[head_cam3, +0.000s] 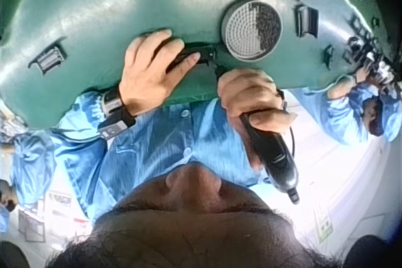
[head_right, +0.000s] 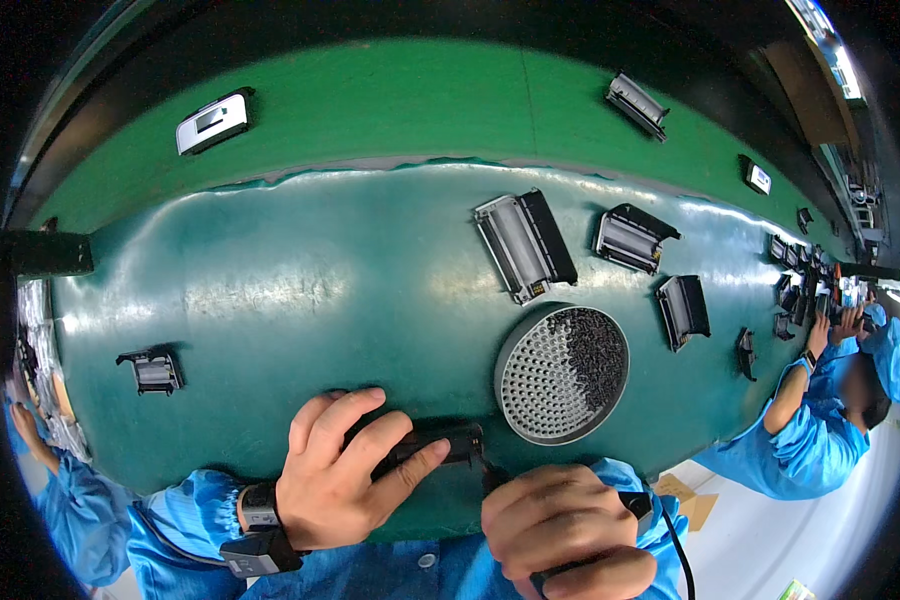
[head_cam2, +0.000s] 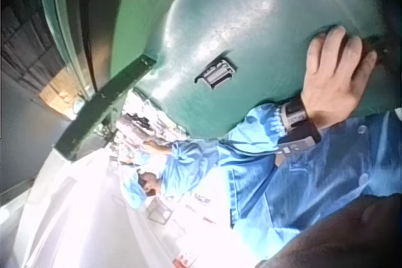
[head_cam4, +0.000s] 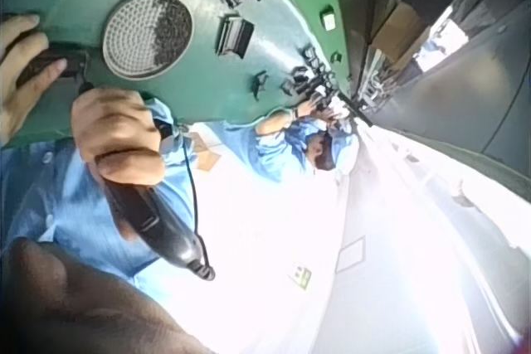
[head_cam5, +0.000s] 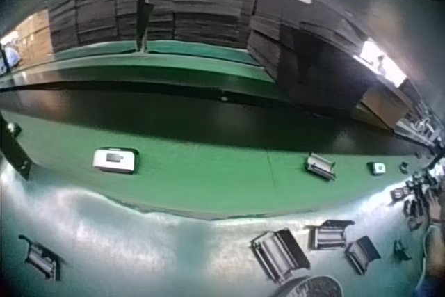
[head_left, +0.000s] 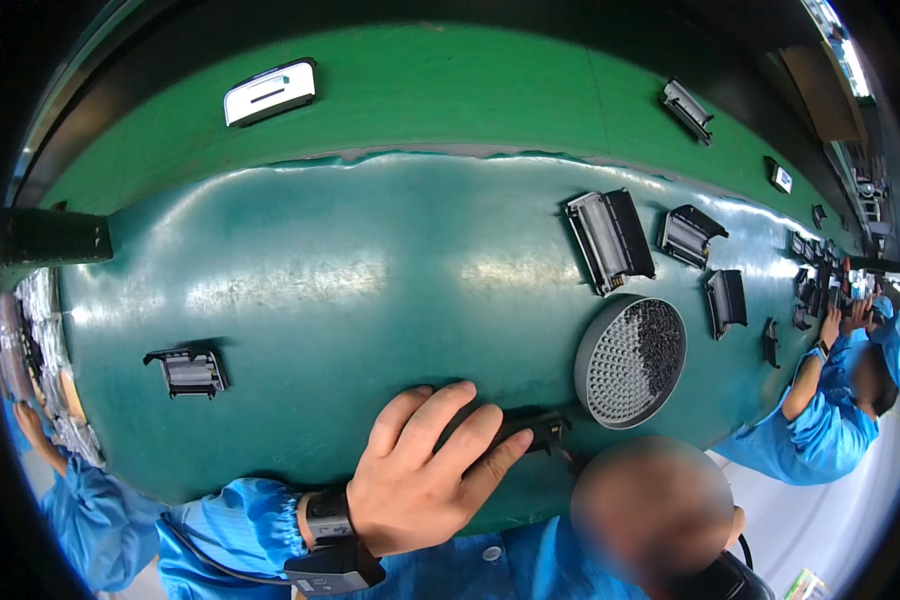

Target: Assembling small plastic components using an electric screwdriver.

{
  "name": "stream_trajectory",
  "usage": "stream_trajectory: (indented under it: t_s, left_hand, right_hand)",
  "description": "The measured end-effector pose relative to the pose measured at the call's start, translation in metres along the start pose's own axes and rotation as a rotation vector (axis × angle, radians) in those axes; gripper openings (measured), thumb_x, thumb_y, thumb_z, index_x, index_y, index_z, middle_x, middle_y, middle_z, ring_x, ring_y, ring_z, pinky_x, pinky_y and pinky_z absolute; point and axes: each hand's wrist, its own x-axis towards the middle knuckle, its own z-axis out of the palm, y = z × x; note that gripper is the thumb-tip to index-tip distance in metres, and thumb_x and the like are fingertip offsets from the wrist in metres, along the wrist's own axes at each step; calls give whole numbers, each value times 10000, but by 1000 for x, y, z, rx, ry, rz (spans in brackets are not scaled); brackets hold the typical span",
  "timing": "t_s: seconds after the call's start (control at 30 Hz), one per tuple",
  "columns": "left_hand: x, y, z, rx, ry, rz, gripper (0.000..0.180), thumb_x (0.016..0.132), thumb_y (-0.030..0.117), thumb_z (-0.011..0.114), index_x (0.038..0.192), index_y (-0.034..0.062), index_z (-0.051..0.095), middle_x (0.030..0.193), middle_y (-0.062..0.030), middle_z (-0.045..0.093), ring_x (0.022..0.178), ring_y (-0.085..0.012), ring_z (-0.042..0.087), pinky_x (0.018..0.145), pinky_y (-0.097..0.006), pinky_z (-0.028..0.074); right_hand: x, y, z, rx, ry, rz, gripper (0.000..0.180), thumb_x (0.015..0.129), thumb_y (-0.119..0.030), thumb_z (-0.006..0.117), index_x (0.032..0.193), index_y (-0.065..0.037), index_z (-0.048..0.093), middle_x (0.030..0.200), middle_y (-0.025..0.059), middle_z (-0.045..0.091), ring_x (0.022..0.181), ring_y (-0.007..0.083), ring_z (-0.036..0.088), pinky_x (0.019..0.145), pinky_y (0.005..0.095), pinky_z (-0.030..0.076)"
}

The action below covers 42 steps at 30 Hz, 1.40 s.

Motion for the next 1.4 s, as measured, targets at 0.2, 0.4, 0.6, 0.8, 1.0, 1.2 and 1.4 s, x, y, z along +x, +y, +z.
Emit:
stream_trajectory:
  t_s: [0.2, 0.4, 0.6, 0.8, 1.0, 1.2, 1.4]
  left_hand:
    - [0, 1, 4, 1, 53, 14, 283, 741, 215, 787, 1020, 203, 832, 1087, -45, 583, 1152, -304, 544, 945, -481, 456]
    - [-3, 0, -2, 19, 7, 0, 295, 755, 193, 798, 1050, 209, 818, 1109, -54, 586, 1142, -314, 554, 956, -498, 454]
    - [1, -4, -11, -14, -67, 55, 407, 727, 191, 811, 1133, 174, 778, 1124, -81, 606, 1160, -323, 566, 956, -509, 450]
    - [5, -7, -10, -71, -9, 1, 589, 574, 208, 878, 1121, 41, 738, 1035, -104, 653, 1058, -329, 626, 896, -492, 480]
    - [5, -7, -12, -64, -45, -39, 530, 656, 211, 840, 1164, 92, 746, 1078, -53, 622, 1078, -269, 607, 945, -452, 485]
    - [6, -7, -12, -71, 11, -17, 592, 560, 217, 872, 1109, 34, 743, 1001, -95, 638, 1006, -317, 620, 849, -482, 496]
    - [3, -10, -10, -84, 17, 7, 589, 580, 212, 870, 1128, 39, 741, 1034, -89, 634, 1047, -315, 605, 865, -486, 495]
  right_hand:
    - [-1, 2, -2, 43, -172, 7, 389, 946, -294, 727, 1091, -63, 450, 830, 160, 662, 658, 285, 683, 574, 430, 583]
    - [-11, -15, 2, 9, 254, 18, 267, 971, -290, 670, 1036, -60, 552, 764, 111, 641, 579, 231, 635, 573, 409, 594]
    - [-2, -6, -37, -55, 442, -162, 638, 944, -654, 621, 1227, -101, 480, 724, 88, 596, 513, 206, 593, 423, 339, 505]
    - [0, 0, -45, -121, 331, -128, 700, 918, -725, 591, 1212, -97, 493, 739, 55, 558, 514, 157, 560, 420, 284, 467]
    - [-1, 5, -46, -113, 391, -109, 663, 932, -683, 612, 1196, -92, 466, 736, 99, 580, 535, 220, 586, 437, 357, 503]
    - [5, 9, -44, -132, 324, -68, 726, 903, -759, 572, 1201, -104, 474, 741, 55, 545, 532, 163, 539, 442, 299, 452]
    - [-1, 8, -40, -139, 376, -122, 691, 911, -694, 632, 1170, -76, 464, 739, 86, 578, 537, 200, 572, 454, 352, 499]
